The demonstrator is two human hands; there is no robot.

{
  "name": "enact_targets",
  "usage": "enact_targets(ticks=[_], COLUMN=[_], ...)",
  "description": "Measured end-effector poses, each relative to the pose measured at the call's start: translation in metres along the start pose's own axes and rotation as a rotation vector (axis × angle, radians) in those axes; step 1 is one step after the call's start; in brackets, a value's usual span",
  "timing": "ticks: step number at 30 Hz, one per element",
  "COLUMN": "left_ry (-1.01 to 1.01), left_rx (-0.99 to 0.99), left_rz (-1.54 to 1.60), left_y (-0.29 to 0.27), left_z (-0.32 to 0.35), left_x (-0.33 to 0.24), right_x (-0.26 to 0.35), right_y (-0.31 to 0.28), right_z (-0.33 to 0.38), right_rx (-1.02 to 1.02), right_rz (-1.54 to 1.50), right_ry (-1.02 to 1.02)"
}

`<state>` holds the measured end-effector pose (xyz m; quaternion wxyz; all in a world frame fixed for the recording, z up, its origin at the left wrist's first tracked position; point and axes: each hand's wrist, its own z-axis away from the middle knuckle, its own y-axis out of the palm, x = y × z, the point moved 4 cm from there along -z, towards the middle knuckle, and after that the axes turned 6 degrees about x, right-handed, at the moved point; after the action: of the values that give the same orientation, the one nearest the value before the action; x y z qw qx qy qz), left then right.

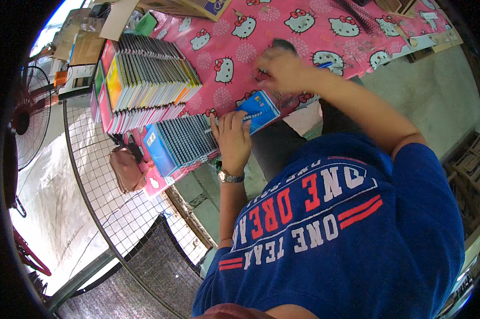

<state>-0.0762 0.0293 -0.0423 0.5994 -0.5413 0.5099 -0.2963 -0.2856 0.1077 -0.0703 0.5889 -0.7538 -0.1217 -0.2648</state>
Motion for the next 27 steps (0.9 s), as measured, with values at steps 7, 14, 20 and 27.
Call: enact_targets(ticks=[7,14,20,27], left_ry=[-0.155,-0.121,-0.113,-0.11], left_rx=[-0.081,0.0,-0.052,-0.051], left_rz=[-0.108,0.085,0.107,0.142], left_y=[0.006,0.012,0.013,0.009], left_z=[0.012,0.001,-0.005,-0.007], left_x=[0.014,-0.004,-0.004,-0.005], right_x=[-0.008,0.016,0.017,0.017], right_y=[-0.001,0.002,-0.006,-0.002], right_z=[-0.01,-0.006,-0.004,-0.005], right_rx=[0.291,0.578,0.576,0.582], right_rz=[-0.433,-0.784,-0.656,-0.595], right_ry=[-0.188,-0.069,-0.03,-0.054])
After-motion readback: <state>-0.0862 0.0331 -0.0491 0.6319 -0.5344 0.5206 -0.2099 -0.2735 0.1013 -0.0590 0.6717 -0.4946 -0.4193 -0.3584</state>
